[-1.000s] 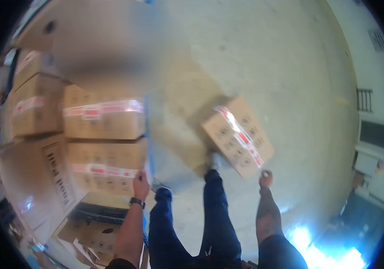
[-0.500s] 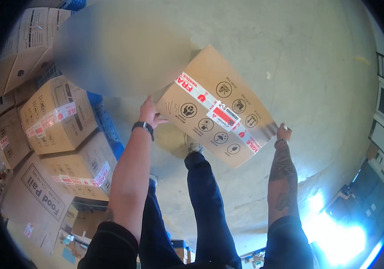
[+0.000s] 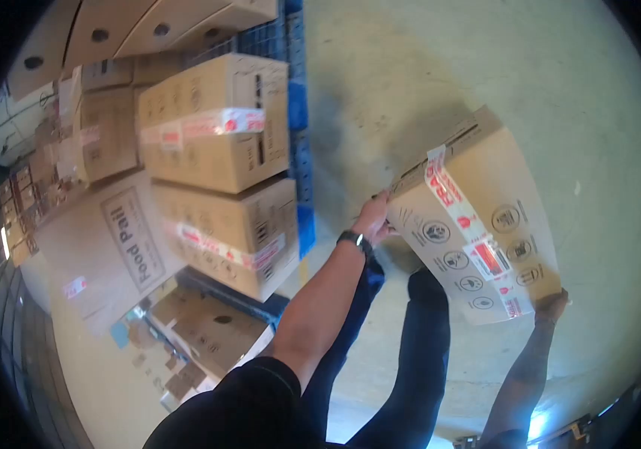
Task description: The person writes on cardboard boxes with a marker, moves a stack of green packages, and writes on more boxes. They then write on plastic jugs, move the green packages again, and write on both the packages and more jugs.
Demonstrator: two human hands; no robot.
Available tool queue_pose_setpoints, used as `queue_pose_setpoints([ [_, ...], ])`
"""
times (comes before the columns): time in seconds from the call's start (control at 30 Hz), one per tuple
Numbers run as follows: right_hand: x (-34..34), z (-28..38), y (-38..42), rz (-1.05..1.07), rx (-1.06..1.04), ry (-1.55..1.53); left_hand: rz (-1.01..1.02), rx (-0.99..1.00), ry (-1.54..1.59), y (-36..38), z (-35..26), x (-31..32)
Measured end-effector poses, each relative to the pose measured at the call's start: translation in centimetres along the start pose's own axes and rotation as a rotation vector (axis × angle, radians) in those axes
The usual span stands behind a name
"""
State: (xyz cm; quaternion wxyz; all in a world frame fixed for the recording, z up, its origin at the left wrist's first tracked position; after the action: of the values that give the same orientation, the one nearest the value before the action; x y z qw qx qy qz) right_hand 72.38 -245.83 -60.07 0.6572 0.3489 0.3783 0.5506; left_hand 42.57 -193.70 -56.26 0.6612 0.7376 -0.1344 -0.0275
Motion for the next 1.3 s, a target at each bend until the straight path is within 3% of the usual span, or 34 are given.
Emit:
queue_pose_setpoints([
  [0.07, -1.9, 0.1, 2.9, -0.072, -0.056, 0.041, -0.02, 0.076, 0.039, 5.1, 2.2, -4.8],
  [0.17, 3.0, 0.6, 11.2, 0.054, -0.236, 0.148, -0.064, 0.171, 0.132, 18.6, 1.0, -8.7],
  [0.2, 5.3, 1.3, 13.8, 0.075, -0.191, -0.003, -0.097, 0.174, 0.142, 22.5, 0.6, -10.4],
  [0.3, 13.4, 2.4, 19.4, 0.249, -0.069, 0.134, -0.236, 0.183, 0.247, 34.1, -1.2, -16.5],
  [0.37, 21.2, 2.4, 26.3, 0.307, -0.28, 0.219, -0.28, 0.233, 0.311, 40.4, -2.3, -21.3],
  [0.43, 27.3, 1.5, 29.0, 0.313, -0.251, 0.42, -0.331, 0.29, 0.341, 46.4, -5.0, -25.3],
  [0.57, 40.5, -2.2, 40.6, 0.359, -0.354, 0.663, -0.358, 0.51, 0.36, 52.8, -11.6, -37.2],
  [0.63, 47.0, -4.1, 49.5, 0.436, -0.403, 0.522, -0.484, 0.615, 0.413, 54.6, -14.4, -44.5],
  [0.67, 49.7, -4.5, 54.4, 0.5, -0.244, 0.496, -0.558, 0.694, 0.495, 54.2, -14.6, -47.9],
  [0.7, 51.6, -4.6, 59.2, 0.551, -0.081, 0.473, -0.588, 0.726, 0.511, 55.1, -14.3, -48.5],
  [0.77, 54.6, -5.3, 63.0, 0.669, -0.253, 0.447, -0.641, 0.756, 0.54, 57.1, -12.8, -48.2],
  [0.9, 52.1, -5.4, 62.4, 0.798, -0.464, 0.691, -0.494, 0.611, 0.581, 60.9, -6.6, -42.5],
  [0.93, 49.9, -4.9, 61.6, 0.803, -0.429, 0.8, -0.491, 0.618, 0.622, 62.4, -5.6, -41.6],
  [0.97, 46.8, -3.9, 60.1, 0.804, -0.394, 0.907, -0.474, 0.705, 0.625, 64.2, -5.6, -40.6],
  [1.03, 41.1, -1.3, 53.9, 0.715, -0.641, 1.297, -0.466, 0.872, 0.639, 69.0, -6.0, -39.6],
  [1.07, 37.1, 0.2, 48.9, 0.755, -0.909, 1.432, -0.43, 1.009, 0.627, 72.9, -7.0, -38.7],
  [1.1, 33.4, 2.0, 45.2, 0.642, -0.981, 1.721, -0.421, 1.179, 0.612, 76.6, -7.7, -37.8],
  [1.13, 30.7, 4.2, 45.2, 0.669, -0.895, 1.776, -0.409, 1.356, 0.586, 81.1, -8.4, -37.0],
  [1.17, 28.0, 6.4, 45.4, 0.695, -0.808, 1.83, -0.533, 1.589, 0.454, 86.6, -8.5, -35.7],
  [1.2, 25.5, 8.9, 49.0, 0.439, -0.459, 1.815, -0.662, 1.811, 0.304, 92.2, -8.0, -33.7],
  [1.23, 25.8, 10.2, 50.8, 0.434, -0.456, 1.807, -0.824, 1.979, 0.229, 97.6, -6.6, -30.9],
  [1.3, 22.9, 13.7, 52.8, 0.384, -0.417, 1.787, -0.684, 2.339, 0.305, 106.3, -1.8, -25.8],
])
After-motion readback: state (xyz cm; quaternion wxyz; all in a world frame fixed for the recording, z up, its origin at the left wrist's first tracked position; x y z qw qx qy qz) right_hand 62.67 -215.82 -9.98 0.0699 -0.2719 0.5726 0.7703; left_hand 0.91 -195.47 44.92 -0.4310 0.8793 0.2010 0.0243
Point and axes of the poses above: each hand's wrist, its own y-axis away from the middle knuckle, its own x-axis out of the palm, z = x × y, the point moved 5 cm from there along -y, towards the middle knuckle, and after that the axes turned 2 degrees about -z, right-handed, at the moved point
